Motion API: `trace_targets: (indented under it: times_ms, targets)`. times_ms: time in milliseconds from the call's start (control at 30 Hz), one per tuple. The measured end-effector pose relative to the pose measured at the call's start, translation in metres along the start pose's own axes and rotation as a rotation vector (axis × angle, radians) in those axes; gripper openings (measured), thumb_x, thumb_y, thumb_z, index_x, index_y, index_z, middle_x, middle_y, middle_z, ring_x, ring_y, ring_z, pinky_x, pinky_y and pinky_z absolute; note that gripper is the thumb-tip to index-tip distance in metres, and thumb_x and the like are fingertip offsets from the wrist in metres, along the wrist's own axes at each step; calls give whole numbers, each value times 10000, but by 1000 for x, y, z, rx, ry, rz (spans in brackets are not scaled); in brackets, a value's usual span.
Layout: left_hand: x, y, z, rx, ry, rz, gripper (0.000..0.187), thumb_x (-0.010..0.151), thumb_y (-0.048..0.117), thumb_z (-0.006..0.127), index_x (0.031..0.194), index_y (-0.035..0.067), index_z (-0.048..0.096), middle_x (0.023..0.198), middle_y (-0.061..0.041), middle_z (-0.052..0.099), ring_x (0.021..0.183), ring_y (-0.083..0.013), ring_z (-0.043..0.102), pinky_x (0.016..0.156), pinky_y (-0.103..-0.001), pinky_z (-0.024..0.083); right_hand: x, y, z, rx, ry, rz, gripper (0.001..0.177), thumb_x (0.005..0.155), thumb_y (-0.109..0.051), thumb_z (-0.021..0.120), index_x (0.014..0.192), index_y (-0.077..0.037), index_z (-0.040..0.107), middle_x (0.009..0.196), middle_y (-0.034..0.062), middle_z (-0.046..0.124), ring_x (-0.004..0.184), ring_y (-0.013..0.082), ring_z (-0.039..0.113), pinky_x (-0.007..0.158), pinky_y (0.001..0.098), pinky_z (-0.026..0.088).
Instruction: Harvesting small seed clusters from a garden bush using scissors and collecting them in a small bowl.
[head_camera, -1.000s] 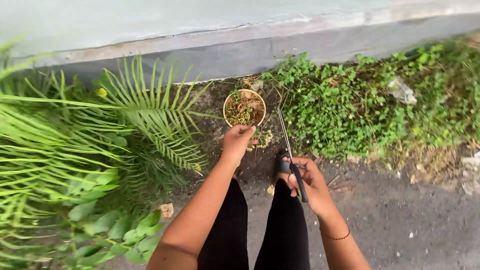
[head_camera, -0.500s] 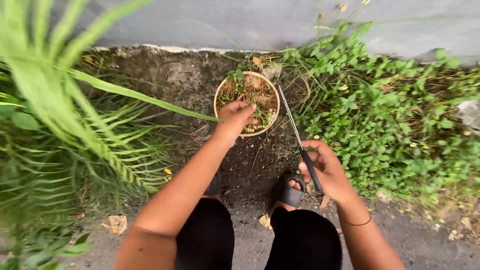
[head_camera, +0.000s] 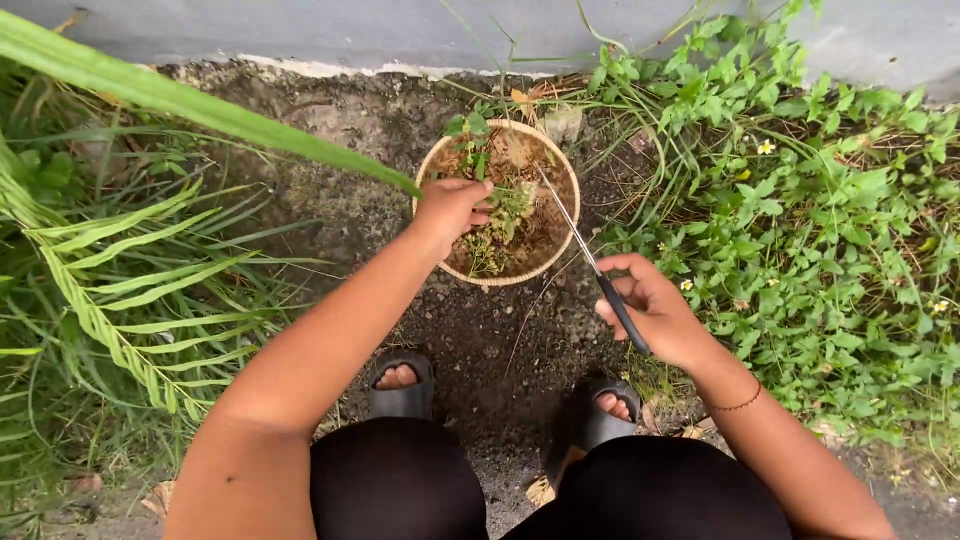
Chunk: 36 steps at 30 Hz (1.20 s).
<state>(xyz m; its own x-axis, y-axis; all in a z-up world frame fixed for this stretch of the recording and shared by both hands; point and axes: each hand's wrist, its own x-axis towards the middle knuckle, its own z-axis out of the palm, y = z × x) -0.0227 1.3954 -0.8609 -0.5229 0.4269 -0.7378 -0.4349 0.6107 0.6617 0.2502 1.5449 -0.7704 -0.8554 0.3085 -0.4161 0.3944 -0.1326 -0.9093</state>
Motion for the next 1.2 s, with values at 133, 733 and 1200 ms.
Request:
trace_targets:
  times_ms: [133,733,1200]
  targets:
    - [10,-23,-5,19,73,-10,412,935,363,729,1182,34,705,1030,-126,772,819,-175,771,819,-396,591,4,13,3,20,-17,10,528,847,-192,731,1299,27,567,590,131,640,455,217,675,498,300,531]
    - [-45,5,-50,358,365,373,220,1012,148,624,1122,-26,703,873,-154,706,676,-207,716,619,-312,592,12,50,8,65,102,13,518,900,-172,729,1315,45,508,632,153,614,516,223,643,571,303,517]
    - [-229,90,-27,-30,105,298,131,961,131,713,1061,50,741,859,-131,699,781,-238,703,743,-366,571,-92,-146,32,58,-68,-12,653,765,-210,833,1318,4,559,645,137,659,528,250,684,550,347,520]
